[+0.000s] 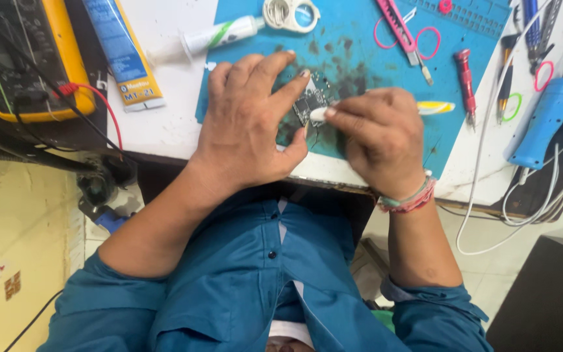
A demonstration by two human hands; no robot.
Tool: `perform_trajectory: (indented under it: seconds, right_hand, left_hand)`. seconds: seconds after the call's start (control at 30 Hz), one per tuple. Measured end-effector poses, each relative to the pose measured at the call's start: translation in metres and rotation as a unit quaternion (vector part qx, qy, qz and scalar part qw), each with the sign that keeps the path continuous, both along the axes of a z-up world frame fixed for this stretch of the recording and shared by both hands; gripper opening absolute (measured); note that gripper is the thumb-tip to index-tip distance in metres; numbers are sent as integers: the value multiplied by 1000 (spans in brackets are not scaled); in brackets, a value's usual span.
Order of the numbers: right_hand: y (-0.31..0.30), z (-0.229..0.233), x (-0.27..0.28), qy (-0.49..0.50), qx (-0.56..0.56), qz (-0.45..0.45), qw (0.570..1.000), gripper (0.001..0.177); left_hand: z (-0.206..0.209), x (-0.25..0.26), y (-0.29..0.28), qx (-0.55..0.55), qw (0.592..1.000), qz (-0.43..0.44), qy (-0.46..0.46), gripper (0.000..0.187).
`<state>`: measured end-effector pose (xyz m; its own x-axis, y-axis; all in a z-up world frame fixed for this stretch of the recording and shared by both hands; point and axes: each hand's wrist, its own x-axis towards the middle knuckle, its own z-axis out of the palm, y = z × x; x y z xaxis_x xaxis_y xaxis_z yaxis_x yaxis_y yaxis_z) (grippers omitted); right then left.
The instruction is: The person cleans a small circuit board by first using a soldering iron to heat and remove residue from the surface. They then use a cotton swab to wipe away debris, followed by a pink utility knife to scrape the board. Finally, they use a toothbrush to scrub the components and a metal tool to clean specific areas.
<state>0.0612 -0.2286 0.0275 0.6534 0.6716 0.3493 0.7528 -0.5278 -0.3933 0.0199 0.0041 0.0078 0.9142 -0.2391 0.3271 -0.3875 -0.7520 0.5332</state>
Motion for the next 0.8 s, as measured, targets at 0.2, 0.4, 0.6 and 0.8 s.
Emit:
perform_trajectory:
  seconds: [0.2,0.4,0.6,0.8]
  right_hand:
    - [2,3,-1,49,8,-12,999,25]
    - [3,7,11,65,-19,26,997,36]
    - [-4,17,31,110,-52,98,988,41]
    - [3,30,55,145,-80,157,974,42]
  left_hand:
    - [-1,0,-4,11,1000,16,-9,46]
    - [-3,2,-5,18,999,30,-13,36]
    - [3,7,-4,-5,1000,25,-7,35]
    - [8,19,2,-15,1000,4,1,34]
